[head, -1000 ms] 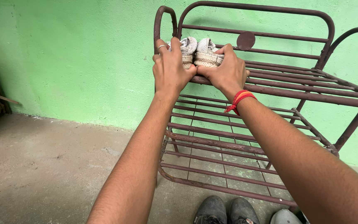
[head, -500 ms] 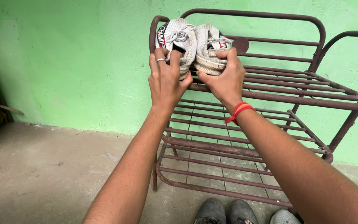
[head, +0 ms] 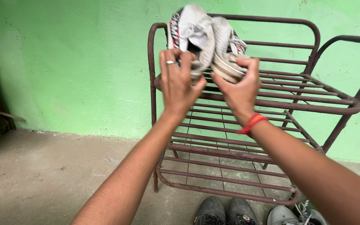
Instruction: The person removes various shoes and sandals from a three-tier metal shoe rack and places them on the floor. The person handles each pair one at a time, stacking them into a pile. Finally, the person wipes the empty rack with a cloth.
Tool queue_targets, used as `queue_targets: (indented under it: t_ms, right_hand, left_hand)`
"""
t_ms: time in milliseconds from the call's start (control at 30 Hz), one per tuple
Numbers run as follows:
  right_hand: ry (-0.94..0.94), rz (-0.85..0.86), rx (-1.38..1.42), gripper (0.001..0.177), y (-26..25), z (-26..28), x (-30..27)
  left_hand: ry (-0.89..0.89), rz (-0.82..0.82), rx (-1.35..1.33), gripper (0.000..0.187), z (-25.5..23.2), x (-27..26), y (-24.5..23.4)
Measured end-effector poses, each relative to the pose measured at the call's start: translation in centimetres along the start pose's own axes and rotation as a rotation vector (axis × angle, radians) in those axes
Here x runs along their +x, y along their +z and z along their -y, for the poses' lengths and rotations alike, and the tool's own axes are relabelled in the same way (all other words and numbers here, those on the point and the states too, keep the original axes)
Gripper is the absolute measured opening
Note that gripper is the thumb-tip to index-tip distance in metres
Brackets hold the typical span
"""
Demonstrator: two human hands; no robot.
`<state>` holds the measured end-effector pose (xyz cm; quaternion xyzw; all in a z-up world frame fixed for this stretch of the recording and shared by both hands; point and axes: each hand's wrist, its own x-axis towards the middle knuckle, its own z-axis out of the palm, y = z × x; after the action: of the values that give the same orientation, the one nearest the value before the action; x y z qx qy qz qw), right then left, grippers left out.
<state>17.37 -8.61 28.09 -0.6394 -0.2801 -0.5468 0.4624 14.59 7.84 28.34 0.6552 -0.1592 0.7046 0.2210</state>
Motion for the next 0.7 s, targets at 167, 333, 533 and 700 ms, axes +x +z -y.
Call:
queue_targets:
  t_ms: [167,333,533,700]
  right_hand:
    - [-0.034,0.123,-0.114,0.061,-7.0,0.6,-1.7]
    - [0.002,0.168,-0.207,0.062,-12.7,1.4,-4.0]
    - [-0.193,0.238,-0.293,0.052,-15.9,-0.3,-5.4]
    - [0.162,0.107,-0.179,0.031,-15.0,-3.2,-3.4]
  left_hand:
    - [-0.088,0.060,-0.202,0.048,-5.9,-2.5,-0.6]
    - [-0.108,0.125,-0.341,0.047,-9.5,-5.1,-1.3]
    - [-0.108,0.161,-0.347,0.043,-11.1,-7.0,-2.4]
    - [-0.407,0.287,-0.308,0.040,-10.9,-8.3,-0.8]
